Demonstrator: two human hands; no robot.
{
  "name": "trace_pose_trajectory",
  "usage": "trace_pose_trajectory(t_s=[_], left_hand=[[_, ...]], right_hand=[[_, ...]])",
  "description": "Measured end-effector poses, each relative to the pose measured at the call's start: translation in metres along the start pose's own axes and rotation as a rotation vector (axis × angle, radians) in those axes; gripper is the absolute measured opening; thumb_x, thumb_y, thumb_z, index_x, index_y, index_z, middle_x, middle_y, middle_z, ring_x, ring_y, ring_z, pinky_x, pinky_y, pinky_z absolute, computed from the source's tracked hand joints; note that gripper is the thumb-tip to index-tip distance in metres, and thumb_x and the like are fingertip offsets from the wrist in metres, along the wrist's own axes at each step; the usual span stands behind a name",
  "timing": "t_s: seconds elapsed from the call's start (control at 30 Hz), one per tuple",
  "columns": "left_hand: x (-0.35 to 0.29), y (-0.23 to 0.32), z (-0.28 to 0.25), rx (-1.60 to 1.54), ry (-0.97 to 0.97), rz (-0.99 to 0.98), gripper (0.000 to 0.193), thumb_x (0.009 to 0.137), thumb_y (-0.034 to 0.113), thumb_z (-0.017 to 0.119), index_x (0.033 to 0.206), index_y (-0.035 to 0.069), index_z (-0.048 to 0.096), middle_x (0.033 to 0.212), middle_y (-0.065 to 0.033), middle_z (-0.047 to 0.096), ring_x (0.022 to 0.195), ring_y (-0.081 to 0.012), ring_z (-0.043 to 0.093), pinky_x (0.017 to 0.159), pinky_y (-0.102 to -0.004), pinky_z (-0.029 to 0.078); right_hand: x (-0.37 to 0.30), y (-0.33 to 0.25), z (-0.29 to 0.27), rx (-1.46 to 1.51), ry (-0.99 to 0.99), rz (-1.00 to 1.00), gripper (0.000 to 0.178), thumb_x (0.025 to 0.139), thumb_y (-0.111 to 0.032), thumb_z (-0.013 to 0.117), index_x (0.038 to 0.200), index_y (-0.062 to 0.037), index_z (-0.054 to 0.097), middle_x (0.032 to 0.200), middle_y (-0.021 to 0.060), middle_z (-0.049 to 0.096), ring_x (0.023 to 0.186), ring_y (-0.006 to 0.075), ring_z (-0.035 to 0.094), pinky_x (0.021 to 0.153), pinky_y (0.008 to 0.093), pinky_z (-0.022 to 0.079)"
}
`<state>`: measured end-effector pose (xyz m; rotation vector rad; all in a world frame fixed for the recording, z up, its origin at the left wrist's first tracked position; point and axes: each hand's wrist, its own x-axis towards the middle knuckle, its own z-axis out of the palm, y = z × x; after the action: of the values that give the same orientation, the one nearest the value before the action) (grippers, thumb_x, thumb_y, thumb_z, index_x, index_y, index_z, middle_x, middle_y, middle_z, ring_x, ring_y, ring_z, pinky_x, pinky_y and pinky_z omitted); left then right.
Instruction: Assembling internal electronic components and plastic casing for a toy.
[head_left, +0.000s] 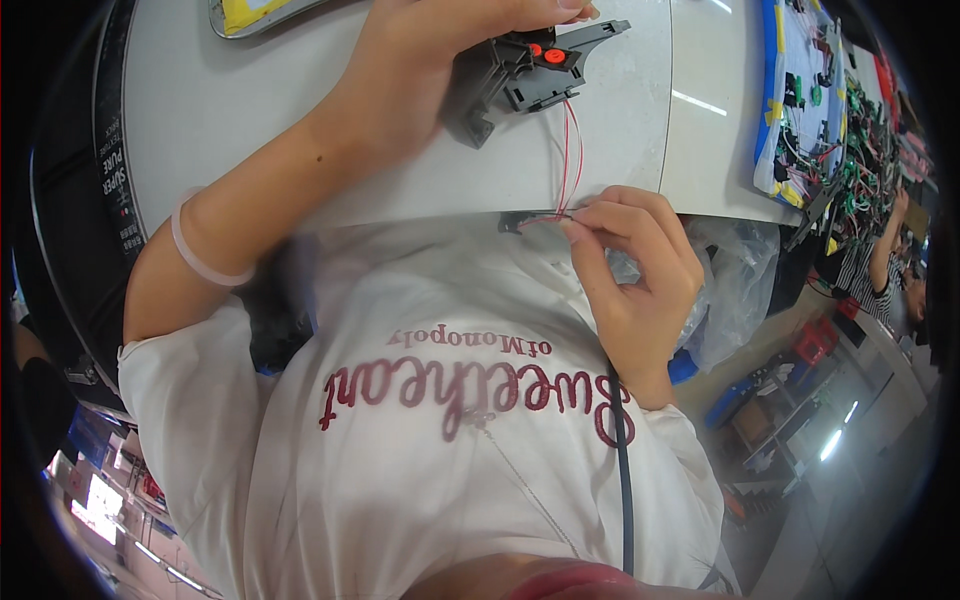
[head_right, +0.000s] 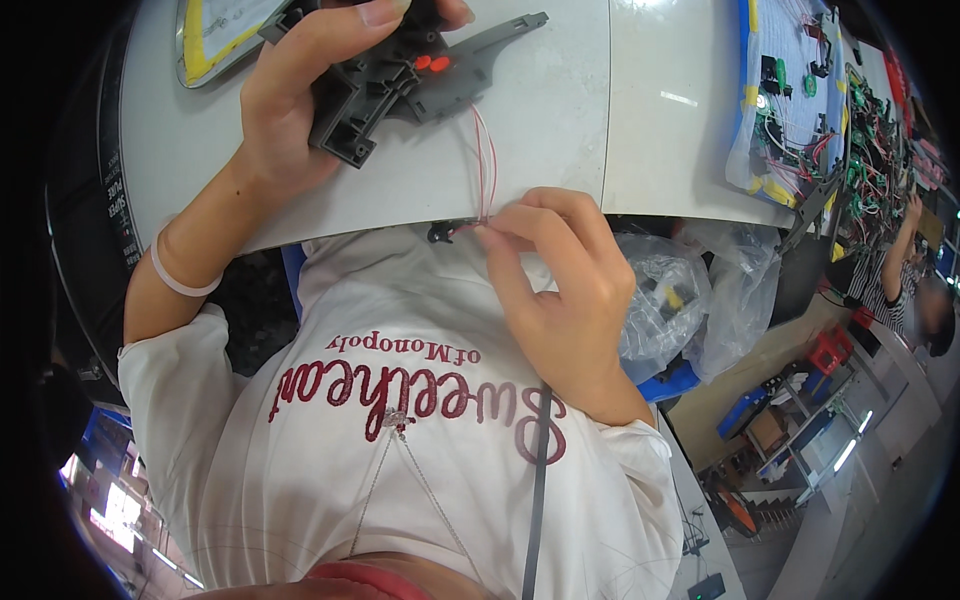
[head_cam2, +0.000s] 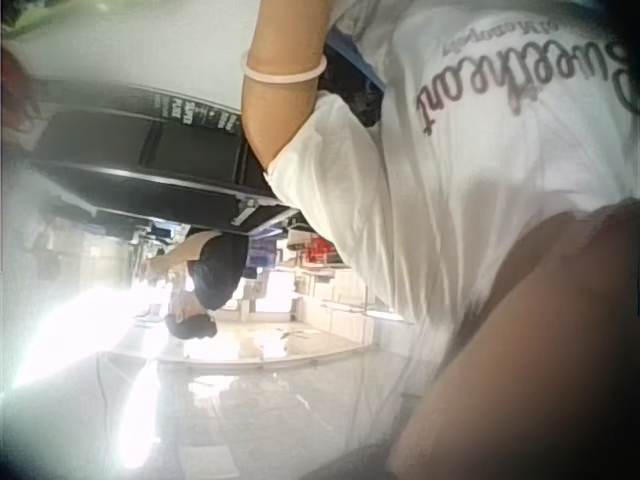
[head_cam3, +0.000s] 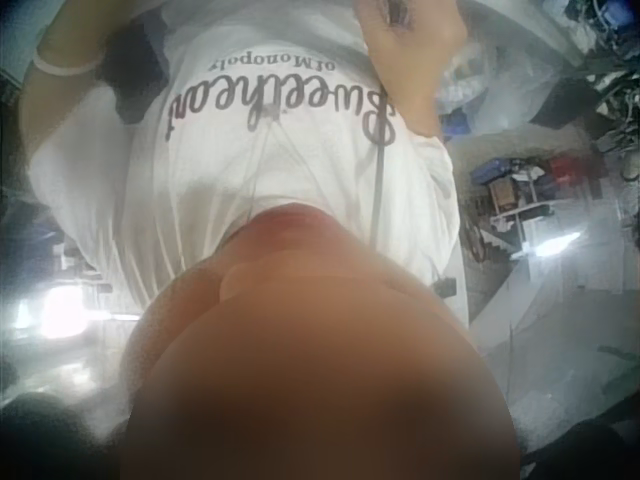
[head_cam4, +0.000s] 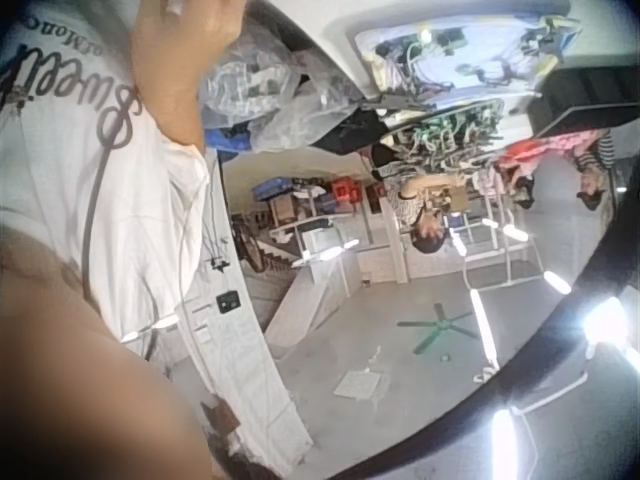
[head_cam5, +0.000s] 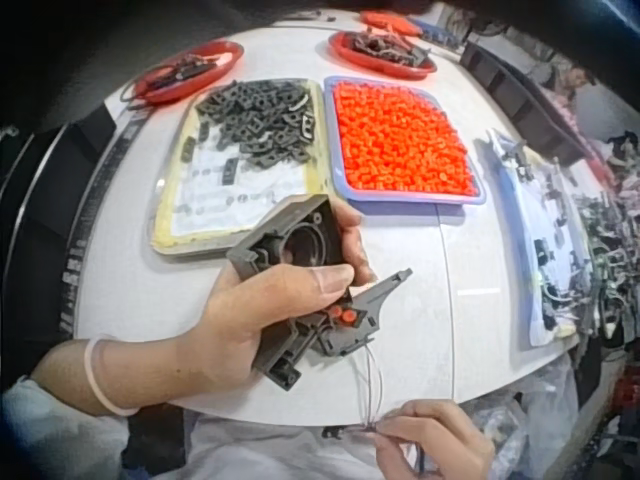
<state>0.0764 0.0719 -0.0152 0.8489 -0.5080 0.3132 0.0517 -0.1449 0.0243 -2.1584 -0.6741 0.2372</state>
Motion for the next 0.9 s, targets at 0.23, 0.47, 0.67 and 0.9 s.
trace_pose_trajectory(t_s=[0.23, 0.47, 0.67, 0.9], left_hand=[[0.002, 0.005, 0.006, 0.034, 0.017, -0.032, 0.037, 0.081, 0.013, 0.054, 0.115, 0.001, 0.044, 0.099, -0.0052, 0.052, 0.098, -0.0133, 0.05, 0.09, -0.0272, 0.039], [0.008, 0.027, 0.038, 0.223, 0.442, -0.451, 0.034, 0.081, 0.009, 0.053, 0.113, 0.003, 0.045, 0.099, -0.0057, 0.051, 0.098, -0.0151, 0.05, 0.091, -0.0297, 0.037], [-0.002, 0.023, 0.021, 0.195, 0.339, -0.304, 0.039, 0.081, 0.014, 0.049, 0.118, 0.002, 0.044, 0.107, -0.0088, 0.047, 0.105, -0.0204, 0.049, 0.091, -0.0304, 0.041], [0.005, 0.024, 0.015, 0.112, 0.261, -0.302, 0.04, 0.08, 0.018, 0.05, 0.116, 0.004, 0.042, 0.105, -0.0094, 0.047, 0.104, -0.022, 0.05, 0.094, -0.0352, 0.039]], right_hand=[[0.005, -0.006, -0.016, 0.342, -0.028, 0.089, 0.017, 0.068, 0.013, 0.062, 0.083, 0.0047, 0.06, 0.087, 0.0118, 0.061, 0.08, 0.0171, 0.062, 0.072, 0.0246, 0.049], [0.03, -0.02, -0.041, 0.398, 0.182, -0.225, 0.021, 0.075, 0.017, 0.051, 0.094, 0.0088, 0.054, 0.1, 0.0219, 0.057, 0.087, 0.0253, 0.061, 0.077, 0.0337, 0.052], [0.077, -0.01, -0.037, 0.567, 0.272, -0.472, 0.025, 0.073, 0.017, 0.057, 0.097, 0.0091, 0.057, 0.103, 0.0181, 0.059, 0.087, 0.02, 0.062, 0.08, 0.0264, 0.05], [0.097, 0.008, -0.026, 0.77, 0.231, -0.303, 0.027, 0.076, 0.011, 0.062, 0.102, 0.0079, 0.057, 0.097, 0.0149, 0.063, 0.088, 0.0173, 0.062, 0.082, 0.0263, 0.049]])
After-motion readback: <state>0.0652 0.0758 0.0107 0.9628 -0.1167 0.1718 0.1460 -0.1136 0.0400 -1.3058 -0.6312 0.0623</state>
